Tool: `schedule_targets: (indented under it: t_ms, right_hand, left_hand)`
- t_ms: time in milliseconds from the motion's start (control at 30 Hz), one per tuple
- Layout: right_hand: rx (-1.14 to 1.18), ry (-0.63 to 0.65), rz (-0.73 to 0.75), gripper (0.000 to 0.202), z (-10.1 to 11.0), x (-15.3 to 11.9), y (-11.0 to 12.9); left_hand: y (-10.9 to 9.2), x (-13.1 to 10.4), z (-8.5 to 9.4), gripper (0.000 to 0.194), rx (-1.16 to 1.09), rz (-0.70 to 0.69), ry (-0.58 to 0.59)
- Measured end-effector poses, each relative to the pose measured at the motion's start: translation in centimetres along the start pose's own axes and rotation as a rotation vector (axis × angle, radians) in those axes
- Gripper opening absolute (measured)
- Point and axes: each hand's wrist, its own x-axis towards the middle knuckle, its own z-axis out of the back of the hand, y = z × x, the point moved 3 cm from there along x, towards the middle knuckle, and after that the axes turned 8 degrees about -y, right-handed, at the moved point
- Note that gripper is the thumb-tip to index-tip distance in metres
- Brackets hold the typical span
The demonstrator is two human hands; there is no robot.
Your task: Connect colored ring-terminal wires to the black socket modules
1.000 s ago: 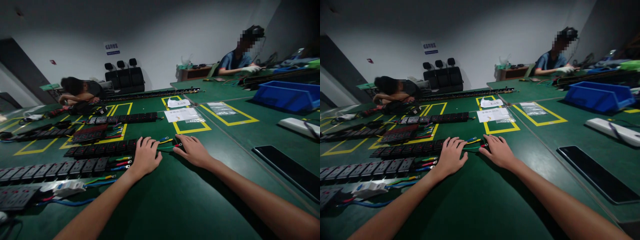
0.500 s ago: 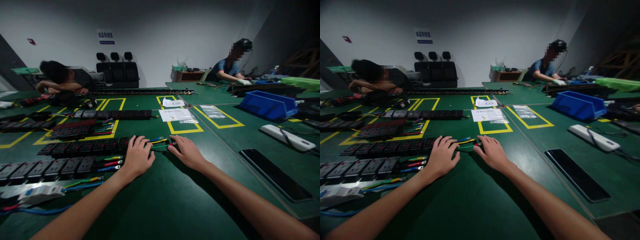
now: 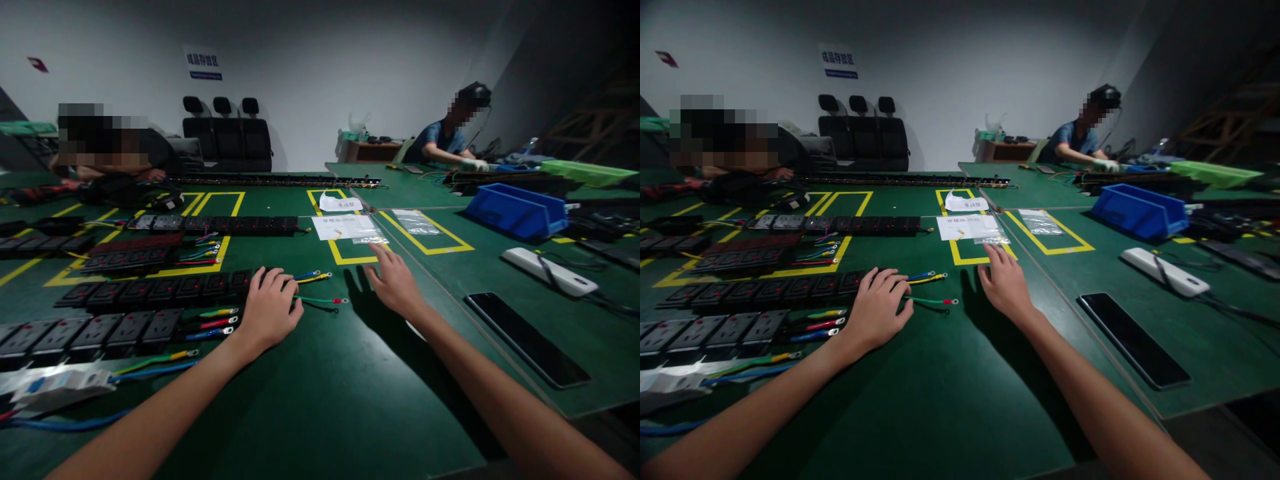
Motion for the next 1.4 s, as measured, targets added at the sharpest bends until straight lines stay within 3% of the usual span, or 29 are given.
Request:
schedule_targets:
  t_ms: [167,267,533,1400]
  right_hand:
    - [-0.222,0.247,0.003,0.068,-2.0,-1.1,-0.2]
    - [-0.269,0.316,0.025,0.065,-2.4,-1.4,0.1]
    - [-0.296,0.312,0.032,0.061,-2.3,-1.5,0.3]
    - [-0.322,0.290,0.133,0.062,-2.0,-1.6,0.0]
  left_hand:
    - [0.0,0.0,0.0,0.020,-0.010,-0.010,-0.013]
    - [-0.1,-0.1,0.0,0.026,-0.011,-0.006,-0.027]
    - [-0.2,-0.2,-0.2,0.041,0.015,-0.003,-0.025]
    - [-0.5,-0.2,0.2,0.015,0.018,-0.007,-0.017]
